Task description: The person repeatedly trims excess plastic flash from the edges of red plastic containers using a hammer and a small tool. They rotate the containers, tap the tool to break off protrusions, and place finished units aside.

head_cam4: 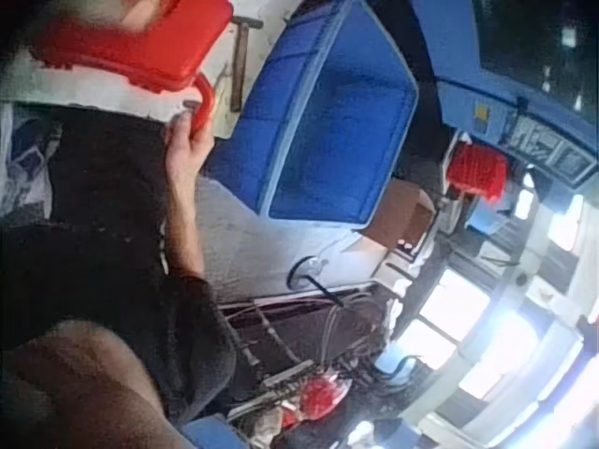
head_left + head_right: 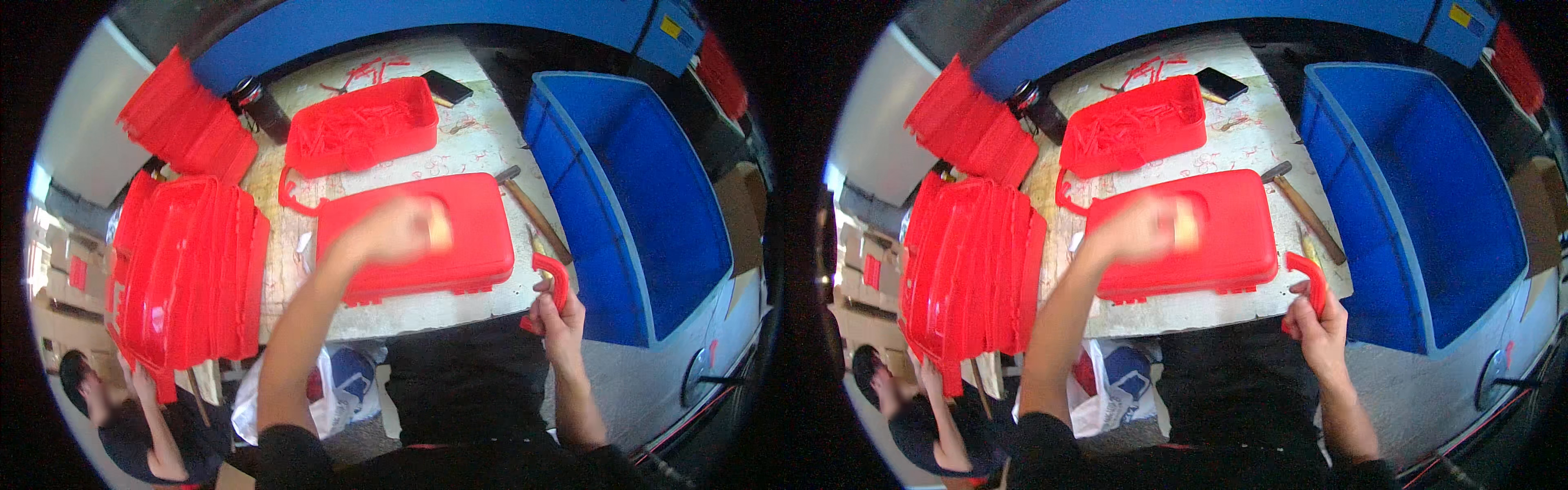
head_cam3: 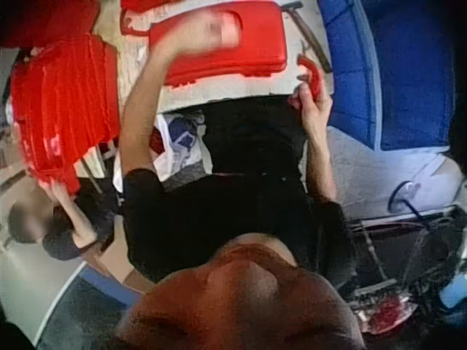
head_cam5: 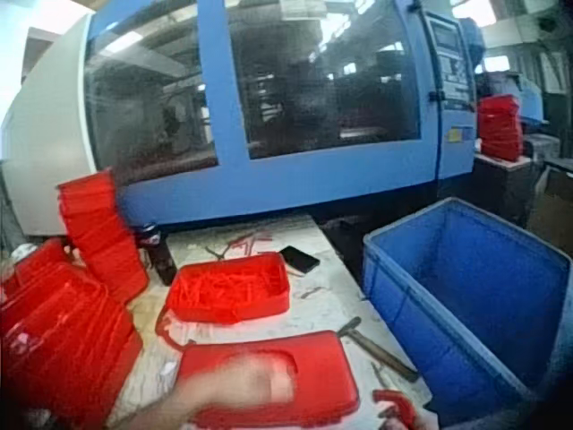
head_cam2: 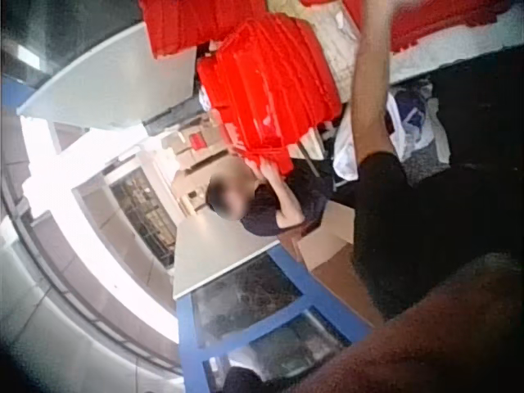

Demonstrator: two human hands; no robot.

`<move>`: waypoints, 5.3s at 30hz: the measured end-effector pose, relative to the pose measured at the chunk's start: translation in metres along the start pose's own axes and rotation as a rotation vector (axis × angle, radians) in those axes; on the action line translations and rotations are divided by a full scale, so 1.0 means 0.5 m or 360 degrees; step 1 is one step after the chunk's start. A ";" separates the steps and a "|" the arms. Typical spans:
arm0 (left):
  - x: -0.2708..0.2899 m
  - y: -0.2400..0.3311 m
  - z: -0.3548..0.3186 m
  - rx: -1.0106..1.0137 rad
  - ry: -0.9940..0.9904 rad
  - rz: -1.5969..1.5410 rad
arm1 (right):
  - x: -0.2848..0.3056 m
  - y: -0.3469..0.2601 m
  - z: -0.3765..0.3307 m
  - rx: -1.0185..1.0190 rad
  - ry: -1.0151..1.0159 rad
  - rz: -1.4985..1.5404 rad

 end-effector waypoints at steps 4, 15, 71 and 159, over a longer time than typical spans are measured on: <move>0.095 -0.171 0.091 0.0399 0.0658 0.0572 | -0.028 0.098 -0.010 -0.0371 0.0042 0.0336; -0.054 -0.089 -0.194 0.1352 0.0514 0.0493 | -0.186 0.079 0.341 0.0266 0.0066 -0.0520; 0.024 -0.103 -0.063 0.0245 0.1646 0.0543 | -0.231 -0.041 0.182 -0.0611 -0.0698 -0.0169; -0.005 -0.311 -0.069 -0.0023 0.0248 -0.1093 | -0.332 0.035 0.204 0.0430 -0.0982 -0.1579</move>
Point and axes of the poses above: each hand's wrist, its own z-axis towards the middle knuckle, its own x-axis out of the back of the hand, y = z × x, the point moved 3 cm from there along z, towards the middle knuckle, and after that the axes turned 3 degrees about -y, right-handed, at the moved point
